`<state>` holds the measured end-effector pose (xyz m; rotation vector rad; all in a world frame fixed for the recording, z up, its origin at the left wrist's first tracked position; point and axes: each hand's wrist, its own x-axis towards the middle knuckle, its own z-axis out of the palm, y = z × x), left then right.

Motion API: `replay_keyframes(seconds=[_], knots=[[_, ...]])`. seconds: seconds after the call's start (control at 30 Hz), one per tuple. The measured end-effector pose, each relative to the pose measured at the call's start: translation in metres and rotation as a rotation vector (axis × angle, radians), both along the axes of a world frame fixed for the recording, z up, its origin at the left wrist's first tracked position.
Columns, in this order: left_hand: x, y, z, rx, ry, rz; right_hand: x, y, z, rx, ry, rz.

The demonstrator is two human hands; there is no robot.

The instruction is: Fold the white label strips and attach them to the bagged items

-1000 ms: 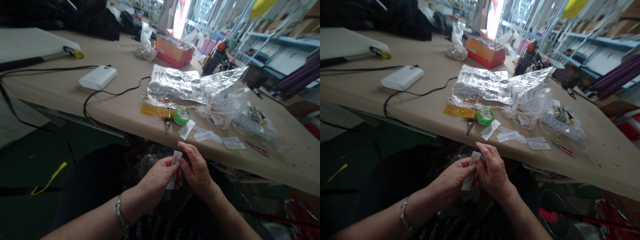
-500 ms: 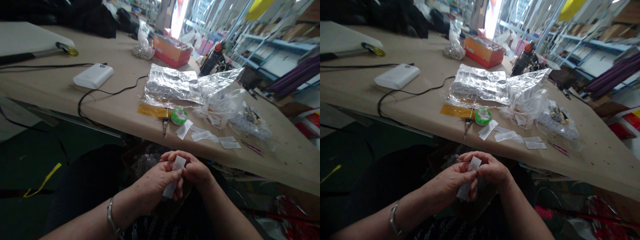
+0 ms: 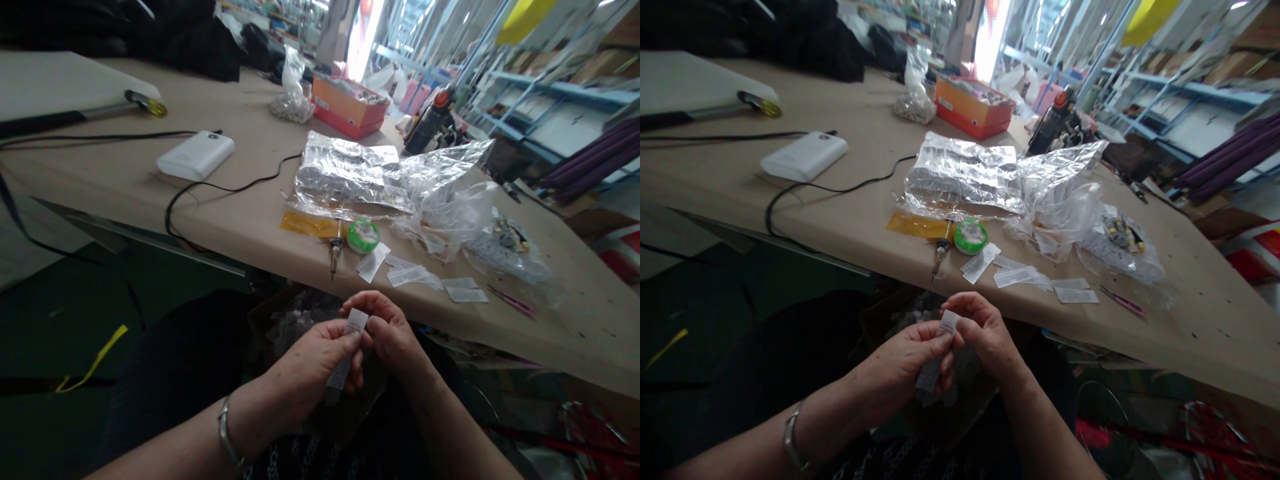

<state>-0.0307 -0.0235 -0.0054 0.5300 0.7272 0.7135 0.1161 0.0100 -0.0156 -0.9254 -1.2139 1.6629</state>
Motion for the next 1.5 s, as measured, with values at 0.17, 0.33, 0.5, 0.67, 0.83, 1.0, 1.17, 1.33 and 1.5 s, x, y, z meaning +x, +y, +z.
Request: replay_keyframes(seconds=[0.17,0.33,0.5,0.67,0.83,1.0,1.17,1.33,1.5], knots=[[-0.003,0.002,-0.005,0.013,0.002,0.077,-0.003,-0.005,0.009,0.058,-0.234,-0.135],[-0.004,0.002,-0.003,0.030,0.045,0.088,-0.012,-0.003,0.016,0.055,-0.350,-0.155],[-0.007,0.005,-0.002,0.067,0.130,0.102,-0.017,0.003,0.017,0.098,-0.380,-0.150],[-0.016,0.013,0.001,0.248,0.259,0.231,-0.023,0.010,0.018,0.205,-0.479,-0.124],[-0.030,0.025,0.007,0.420,0.535,0.375,-0.032,0.018,0.017,0.320,-0.632,-0.157],[-0.037,0.036,0.005,0.601,0.720,0.420,-0.039,0.023,0.014,0.461,-0.717,-0.199],[-0.038,0.041,0.001,0.703,0.802,0.405,-0.042,0.026,0.010,0.548,-0.765,-0.243],[-0.038,0.043,0.000,0.780,0.865,0.396,-0.042,0.028,0.005,0.562,-0.755,-0.254],[-0.038,0.045,-0.003,0.818,0.888,0.394,-0.042,0.030,0.003,0.571,-0.756,-0.267]])
